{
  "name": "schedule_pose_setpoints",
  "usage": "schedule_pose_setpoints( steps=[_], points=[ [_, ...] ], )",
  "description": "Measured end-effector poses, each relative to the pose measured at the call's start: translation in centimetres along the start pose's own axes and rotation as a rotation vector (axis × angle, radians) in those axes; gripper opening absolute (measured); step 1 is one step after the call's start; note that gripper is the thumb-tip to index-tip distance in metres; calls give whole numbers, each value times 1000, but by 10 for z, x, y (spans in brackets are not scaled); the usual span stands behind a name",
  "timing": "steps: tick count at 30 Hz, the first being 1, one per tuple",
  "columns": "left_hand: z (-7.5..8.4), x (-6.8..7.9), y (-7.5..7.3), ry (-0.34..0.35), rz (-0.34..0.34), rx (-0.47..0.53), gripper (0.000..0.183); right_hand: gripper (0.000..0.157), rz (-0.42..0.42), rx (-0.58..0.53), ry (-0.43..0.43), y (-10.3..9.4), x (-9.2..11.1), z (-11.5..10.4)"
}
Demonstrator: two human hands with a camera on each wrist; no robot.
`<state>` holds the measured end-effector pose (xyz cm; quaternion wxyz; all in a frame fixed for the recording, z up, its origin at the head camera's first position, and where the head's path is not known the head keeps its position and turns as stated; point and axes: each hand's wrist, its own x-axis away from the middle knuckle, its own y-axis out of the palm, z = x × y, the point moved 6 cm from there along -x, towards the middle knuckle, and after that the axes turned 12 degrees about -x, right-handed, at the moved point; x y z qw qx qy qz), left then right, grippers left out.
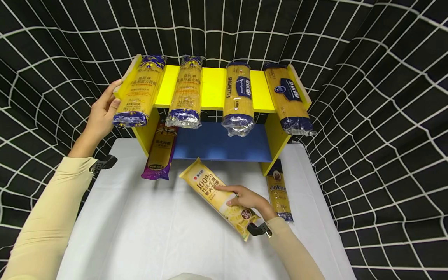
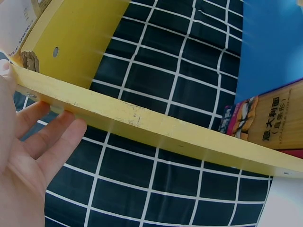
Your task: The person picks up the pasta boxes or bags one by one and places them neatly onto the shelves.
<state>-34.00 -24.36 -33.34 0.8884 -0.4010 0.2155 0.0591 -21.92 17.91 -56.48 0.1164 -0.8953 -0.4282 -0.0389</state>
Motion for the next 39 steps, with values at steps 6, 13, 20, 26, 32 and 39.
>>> schedule_pose_setpoints(
  steps=[6, 13, 20, 26, 32, 39],
  points=[
    [1, 0, 0, -2, 0, 6, 49, 64, 50, -87, -5, -7, -3, -8],
    [1, 0, 0, 3, 3, 3, 49, 65, 187, -195, 1, -16, -10, -12],
    [2, 1, -1, 1, 7, -1, 49, 67, 320, -311, -38, -21, -22, -17],
    [3, 1, 0, -2, 6, 1, 50, 68, 435, -416, -25, -25, -33, -14],
    [2, 1, 1, -1, 3, 2, 50, 68, 493, -536, 1, -24, -42, -5],
    [2, 0, 0, 2, 9, 5, 50, 66, 562, -610, 39, -22, -49, -6]
  ],
)
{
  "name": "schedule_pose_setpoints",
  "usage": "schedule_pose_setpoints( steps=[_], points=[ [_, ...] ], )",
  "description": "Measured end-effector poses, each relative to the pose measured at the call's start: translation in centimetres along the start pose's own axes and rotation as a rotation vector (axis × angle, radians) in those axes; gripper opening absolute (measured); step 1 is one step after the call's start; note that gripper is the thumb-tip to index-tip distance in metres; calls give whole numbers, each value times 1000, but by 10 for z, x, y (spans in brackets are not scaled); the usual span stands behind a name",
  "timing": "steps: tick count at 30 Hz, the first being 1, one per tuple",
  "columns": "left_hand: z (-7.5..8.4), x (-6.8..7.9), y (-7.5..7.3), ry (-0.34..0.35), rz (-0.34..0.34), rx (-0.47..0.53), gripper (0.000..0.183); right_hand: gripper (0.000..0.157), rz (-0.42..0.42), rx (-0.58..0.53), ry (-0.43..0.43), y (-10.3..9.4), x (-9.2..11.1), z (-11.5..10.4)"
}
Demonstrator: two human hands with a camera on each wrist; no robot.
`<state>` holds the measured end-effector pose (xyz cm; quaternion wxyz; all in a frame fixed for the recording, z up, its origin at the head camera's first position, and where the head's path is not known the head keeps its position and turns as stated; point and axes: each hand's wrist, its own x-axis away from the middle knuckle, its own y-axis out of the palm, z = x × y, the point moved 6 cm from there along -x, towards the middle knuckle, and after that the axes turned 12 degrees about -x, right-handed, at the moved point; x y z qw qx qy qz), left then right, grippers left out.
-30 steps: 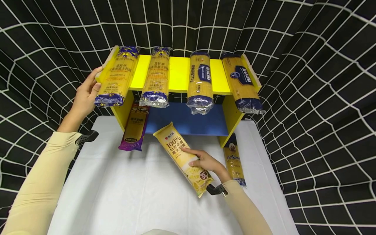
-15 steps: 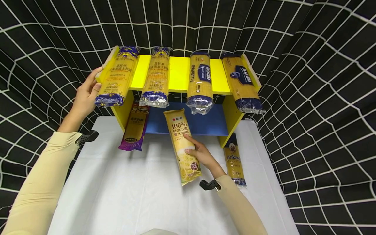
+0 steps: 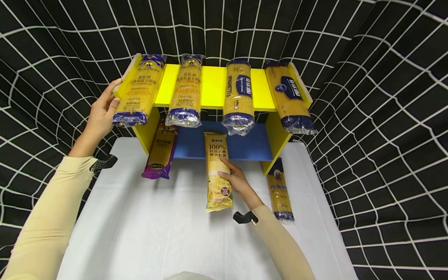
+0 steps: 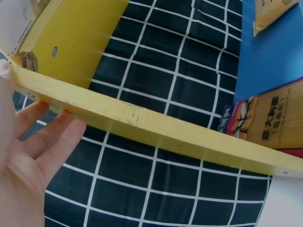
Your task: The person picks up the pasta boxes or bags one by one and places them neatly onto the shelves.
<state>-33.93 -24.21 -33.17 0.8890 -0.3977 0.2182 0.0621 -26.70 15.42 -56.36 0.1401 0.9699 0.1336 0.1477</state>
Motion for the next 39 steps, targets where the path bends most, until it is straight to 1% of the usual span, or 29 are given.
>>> schedule_pose_setpoints(
  steps=[6, 9, 13, 16, 21, 23, 27, 30, 32, 34, 37, 39],
  points=[
    [0, 1, 0, -6, 0, -1, 49, 66, 52, -58, 1, 5, -10, -3],
    [0, 1, 0, 0, 0, 1, 49, 66, 60, -57, -13, 6, -17, -4],
    [0, 1, 0, -1, 4, -1, 49, 66, 49, -45, -29, 8, -25, -6],
    [0, 1, 0, -1, 3, -3, 49, 65, 52, -56, -33, 8, -29, -6],
    [0, 0, 1, -2, 1, -4, 49, 64, 50, -80, -59, 7, -30, -6],
    [0, 0, 0, -5, 3, -5, 49, 64, 31, -70, -78, 7, -30, -6],
    [0, -1, 0, -8, 1, -10, 49, 67, 20, -15, -100, 5, -25, -3],
    [0, 0, 0, -12, 1, -5, 49, 70, 14, 103, -97, 3, -19, 0],
    [0, 0, -1, -13, 3, -5, 49, 73, -12, 180, -92, 7, -9, -3],
    [-1, 0, 0, -15, 0, -7, 49, 75, -29, 253, -92, 7, -2, 0],
    [-2, 0, 0, -16, -7, -9, 49, 78, -45, 319, -102, 6, 10, 4],
    [-2, 0, 1, -14, -6, -10, 49, 80, -41, 348, -104, 1, 13, 12]
  ],
)
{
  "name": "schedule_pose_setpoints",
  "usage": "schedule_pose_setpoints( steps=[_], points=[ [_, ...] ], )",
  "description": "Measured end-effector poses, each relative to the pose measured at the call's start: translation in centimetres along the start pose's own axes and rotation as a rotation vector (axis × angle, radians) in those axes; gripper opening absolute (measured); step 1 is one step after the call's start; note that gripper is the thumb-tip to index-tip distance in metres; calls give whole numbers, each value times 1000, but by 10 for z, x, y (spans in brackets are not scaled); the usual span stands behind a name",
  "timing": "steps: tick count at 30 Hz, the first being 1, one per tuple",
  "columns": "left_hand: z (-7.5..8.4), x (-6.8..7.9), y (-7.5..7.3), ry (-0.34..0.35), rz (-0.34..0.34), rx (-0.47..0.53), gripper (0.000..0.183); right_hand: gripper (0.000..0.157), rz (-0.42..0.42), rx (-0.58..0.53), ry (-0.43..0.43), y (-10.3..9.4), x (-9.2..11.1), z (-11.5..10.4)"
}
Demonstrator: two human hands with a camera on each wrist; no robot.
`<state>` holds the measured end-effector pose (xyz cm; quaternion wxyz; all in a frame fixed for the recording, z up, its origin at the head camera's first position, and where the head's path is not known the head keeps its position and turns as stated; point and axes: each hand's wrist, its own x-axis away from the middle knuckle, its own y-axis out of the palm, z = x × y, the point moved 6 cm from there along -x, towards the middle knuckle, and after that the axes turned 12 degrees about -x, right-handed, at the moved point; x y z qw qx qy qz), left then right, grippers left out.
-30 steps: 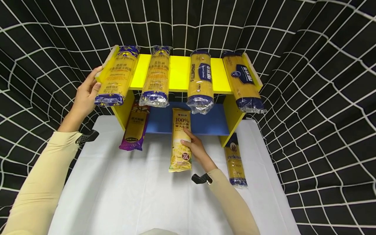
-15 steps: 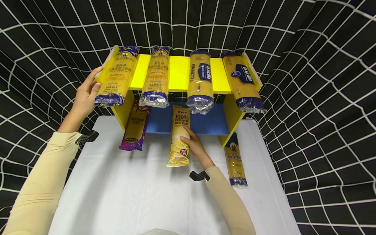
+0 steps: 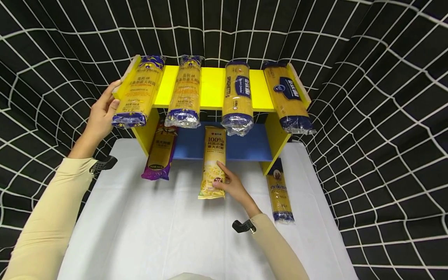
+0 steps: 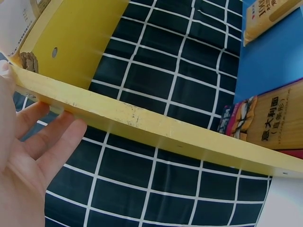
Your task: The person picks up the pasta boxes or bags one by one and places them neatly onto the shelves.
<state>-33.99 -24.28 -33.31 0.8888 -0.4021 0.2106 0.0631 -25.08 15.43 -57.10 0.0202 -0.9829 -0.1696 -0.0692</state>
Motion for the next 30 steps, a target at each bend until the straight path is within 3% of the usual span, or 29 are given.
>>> schedule_pose_setpoints(
  steps=[5, 12, 18, 30],
  points=[
    [1, 0, 0, 0, 8, -3, 49, 87, -10, 15, 27, 3, 15, 2],
    [1, 0, 0, -9, -2, -1, 50, 78, 45, 69, -13, 7, 25, 3],
    [1, 0, 0, -8, -3, -3, 50, 71, 89, 155, -75, 7, 24, 0],
    [-1, 0, 0, -5, 0, 7, 50, 68, 96, 195, -58, 3, 12, -3]
  ],
)
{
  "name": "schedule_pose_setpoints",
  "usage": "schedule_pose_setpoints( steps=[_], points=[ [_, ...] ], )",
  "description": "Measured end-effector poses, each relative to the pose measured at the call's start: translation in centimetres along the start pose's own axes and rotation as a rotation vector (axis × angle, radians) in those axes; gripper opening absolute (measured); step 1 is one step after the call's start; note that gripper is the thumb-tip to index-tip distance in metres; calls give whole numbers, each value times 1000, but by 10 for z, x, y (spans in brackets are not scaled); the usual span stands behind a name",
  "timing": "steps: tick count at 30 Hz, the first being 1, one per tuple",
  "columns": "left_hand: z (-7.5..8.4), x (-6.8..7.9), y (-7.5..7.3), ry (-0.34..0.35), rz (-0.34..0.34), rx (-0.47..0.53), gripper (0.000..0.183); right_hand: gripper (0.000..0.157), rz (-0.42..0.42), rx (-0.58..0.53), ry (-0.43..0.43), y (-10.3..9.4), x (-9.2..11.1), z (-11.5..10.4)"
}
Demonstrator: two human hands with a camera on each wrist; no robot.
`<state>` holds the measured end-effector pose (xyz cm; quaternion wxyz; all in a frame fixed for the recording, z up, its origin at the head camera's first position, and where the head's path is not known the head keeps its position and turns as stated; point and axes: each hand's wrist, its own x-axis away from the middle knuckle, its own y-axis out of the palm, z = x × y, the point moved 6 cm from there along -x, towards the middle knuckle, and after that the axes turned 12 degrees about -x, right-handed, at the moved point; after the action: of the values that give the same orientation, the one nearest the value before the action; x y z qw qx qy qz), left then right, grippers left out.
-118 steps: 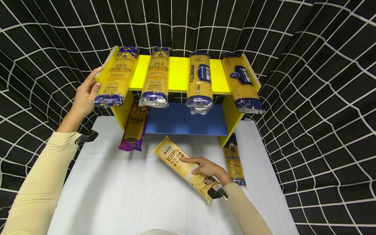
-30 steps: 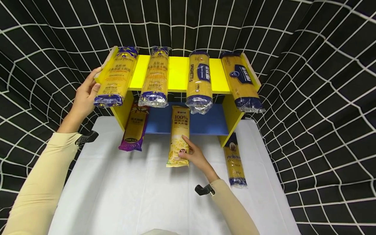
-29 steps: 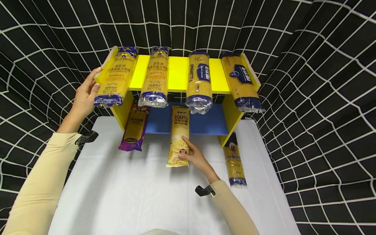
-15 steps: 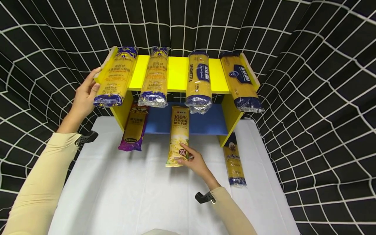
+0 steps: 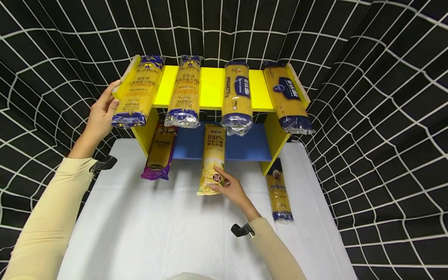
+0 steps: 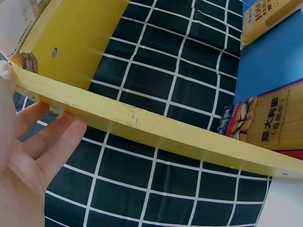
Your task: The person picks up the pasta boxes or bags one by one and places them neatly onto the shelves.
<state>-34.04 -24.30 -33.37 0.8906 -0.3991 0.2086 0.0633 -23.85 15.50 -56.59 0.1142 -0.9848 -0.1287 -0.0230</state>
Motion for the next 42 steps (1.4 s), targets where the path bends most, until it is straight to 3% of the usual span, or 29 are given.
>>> schedule_pose_setpoints(
  steps=[7, 12, 15, 17, 19, 22, 25, 27, 32, 42],
  points=[
    [0, 1, 1, -4, -4, -3, 50, 71, -5, -30, -11, -2, -7, 3],
    [1, 0, 0, 0, -2, 3, 50, 72, 77, -18, -86, -7, -2, -2],
    [1, 0, 0, 0, -8, 3, 50, 61, 175, -51, -170, -16, 5, -12],
    [2, 0, 0, 1, -8, 0, 50, 48, 190, -128, -210, -20, 11, -21],
    [1, 0, 0, 0, -6, -2, 50, 39, 109, -231, -204, -18, 16, -29],
    [1, 0, 0, 2, -3, -5, 50, 38, -182, -362, -120, -4, 24, -38],
    [1, 0, 0, 4, -2, -3, 50, 41, -466, -375, -14, 17, 34, -37],
    [1, 0, 0, 4, -2, -2, 50, 43, -558, -364, 40, 26, 37, -33],
    [2, 0, 1, 0, -5, 0, 50, 46, -549, -351, 84, 35, 36, -23],
    [3, 1, 0, 7, 1, 5, 50, 43, -459, -297, 48, 36, 22, -24]
  ],
)
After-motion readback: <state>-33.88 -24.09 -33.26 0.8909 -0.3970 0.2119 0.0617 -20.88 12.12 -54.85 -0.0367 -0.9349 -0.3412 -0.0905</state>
